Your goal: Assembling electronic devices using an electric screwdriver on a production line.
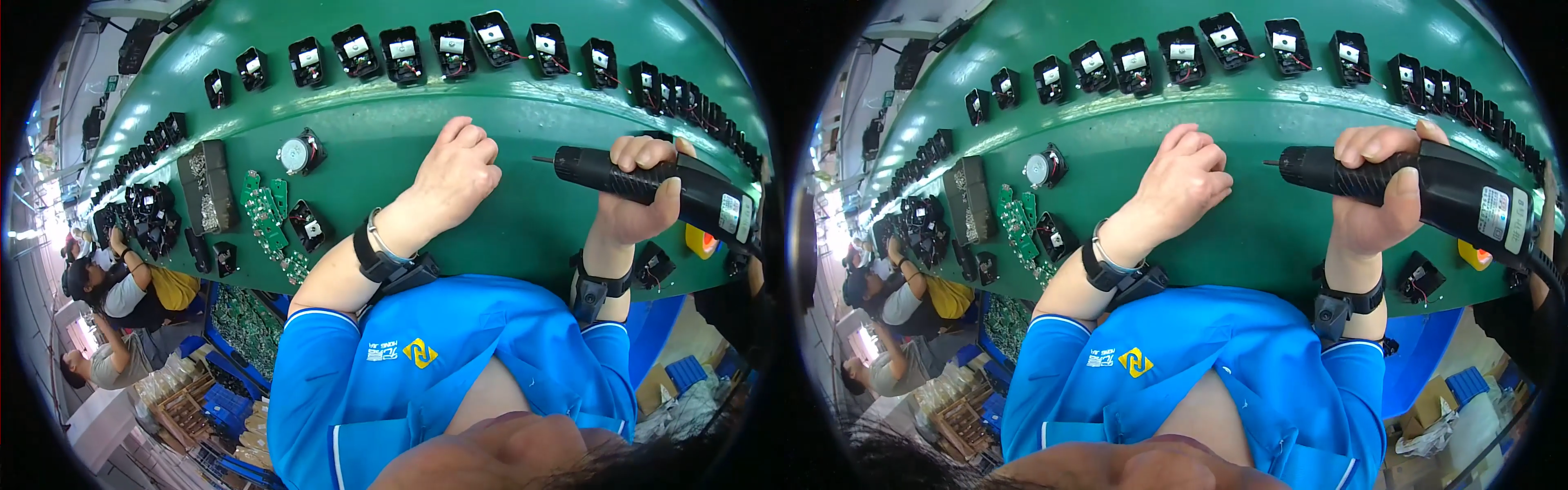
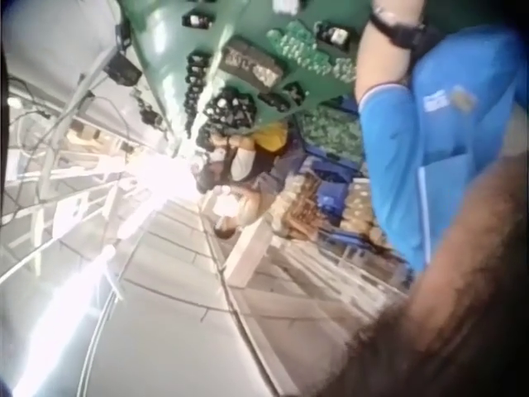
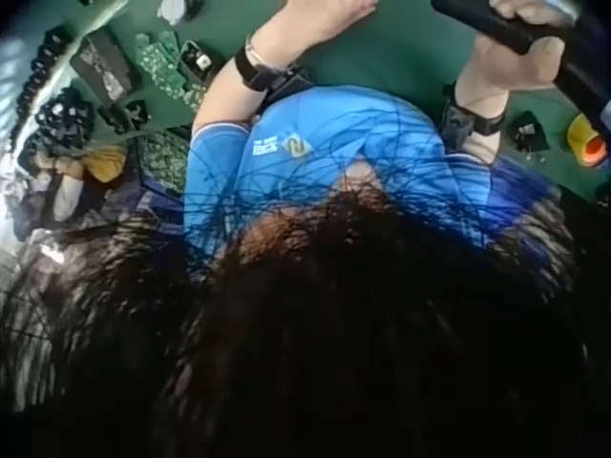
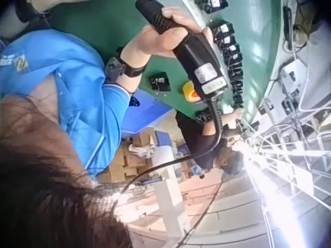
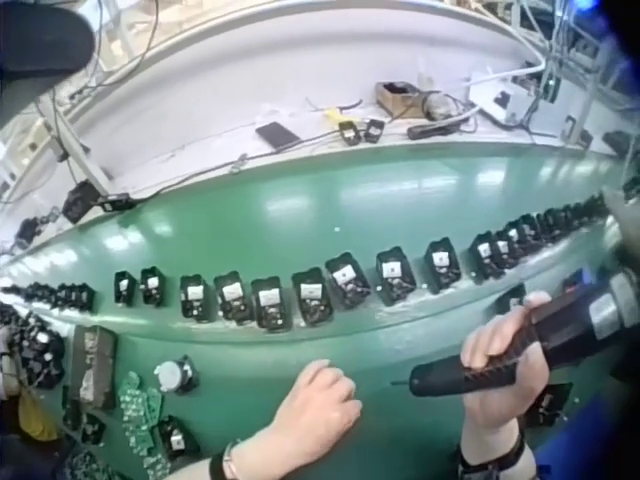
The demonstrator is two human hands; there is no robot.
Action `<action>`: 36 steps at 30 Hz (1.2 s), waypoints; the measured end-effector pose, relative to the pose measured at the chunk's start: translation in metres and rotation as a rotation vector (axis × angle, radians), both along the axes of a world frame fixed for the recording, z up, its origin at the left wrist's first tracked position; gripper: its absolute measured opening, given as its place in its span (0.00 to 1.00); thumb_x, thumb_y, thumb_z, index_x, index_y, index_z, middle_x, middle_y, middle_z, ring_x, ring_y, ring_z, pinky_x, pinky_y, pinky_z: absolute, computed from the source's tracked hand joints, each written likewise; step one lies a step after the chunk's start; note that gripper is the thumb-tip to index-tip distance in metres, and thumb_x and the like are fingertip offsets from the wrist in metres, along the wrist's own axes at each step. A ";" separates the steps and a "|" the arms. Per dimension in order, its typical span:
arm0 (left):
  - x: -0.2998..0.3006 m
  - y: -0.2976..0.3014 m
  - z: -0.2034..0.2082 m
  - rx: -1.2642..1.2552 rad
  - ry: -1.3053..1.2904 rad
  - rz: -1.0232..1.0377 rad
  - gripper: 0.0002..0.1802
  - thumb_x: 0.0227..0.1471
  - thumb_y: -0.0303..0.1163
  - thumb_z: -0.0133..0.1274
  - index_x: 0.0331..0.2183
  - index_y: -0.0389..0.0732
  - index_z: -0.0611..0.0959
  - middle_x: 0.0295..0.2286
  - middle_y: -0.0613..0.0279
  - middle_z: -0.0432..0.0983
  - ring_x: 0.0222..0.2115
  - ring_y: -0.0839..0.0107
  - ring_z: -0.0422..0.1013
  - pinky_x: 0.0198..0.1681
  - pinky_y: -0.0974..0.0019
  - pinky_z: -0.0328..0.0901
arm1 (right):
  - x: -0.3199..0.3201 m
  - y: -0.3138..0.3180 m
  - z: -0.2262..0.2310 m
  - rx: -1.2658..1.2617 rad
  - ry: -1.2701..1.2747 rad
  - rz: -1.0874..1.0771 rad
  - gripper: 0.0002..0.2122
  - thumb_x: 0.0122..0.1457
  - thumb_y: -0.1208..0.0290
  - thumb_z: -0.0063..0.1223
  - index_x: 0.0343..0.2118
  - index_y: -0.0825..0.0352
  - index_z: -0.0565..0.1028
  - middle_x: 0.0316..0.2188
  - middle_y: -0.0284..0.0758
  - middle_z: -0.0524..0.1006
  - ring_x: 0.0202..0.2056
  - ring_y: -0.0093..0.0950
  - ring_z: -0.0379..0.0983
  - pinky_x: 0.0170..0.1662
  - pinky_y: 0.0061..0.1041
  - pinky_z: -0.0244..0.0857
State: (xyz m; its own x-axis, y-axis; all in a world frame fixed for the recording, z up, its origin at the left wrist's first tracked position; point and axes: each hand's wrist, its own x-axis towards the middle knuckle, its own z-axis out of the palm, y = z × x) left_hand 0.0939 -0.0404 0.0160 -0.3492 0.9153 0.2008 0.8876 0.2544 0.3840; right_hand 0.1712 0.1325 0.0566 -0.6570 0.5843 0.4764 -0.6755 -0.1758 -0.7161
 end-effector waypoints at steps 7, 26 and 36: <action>-0.004 0.010 -0.004 0.020 0.055 0.030 0.03 0.27 0.25 0.47 0.16 0.40 0.72 0.18 0.66 0.63 0.28 0.68 0.60 0.38 0.66 0.54 | -0.008 0.004 0.007 -0.016 0.035 0.016 0.18 0.45 0.61 0.40 0.39 0.64 0.61 0.20 0.30 0.65 0.20 0.21 0.57 0.24 0.20 0.49; -0.031 0.016 -0.014 0.264 -0.276 0.215 0.05 0.33 0.24 0.49 0.21 0.40 0.75 0.21 0.62 0.70 0.23 0.68 0.67 0.26 0.69 0.62 | -0.028 0.019 0.017 -0.106 0.106 0.049 0.20 0.45 0.59 0.38 0.39 0.65 0.60 0.21 0.31 0.66 0.20 0.23 0.58 0.25 0.23 0.51; -0.034 0.022 -0.012 0.426 -0.705 0.269 0.05 0.36 0.23 0.50 0.24 0.39 0.76 0.21 0.64 0.69 0.24 0.74 0.66 0.28 0.74 0.62 | -0.029 0.017 0.028 -0.083 0.153 0.056 0.19 0.45 0.59 0.38 0.38 0.65 0.61 0.20 0.30 0.66 0.19 0.22 0.58 0.24 0.22 0.52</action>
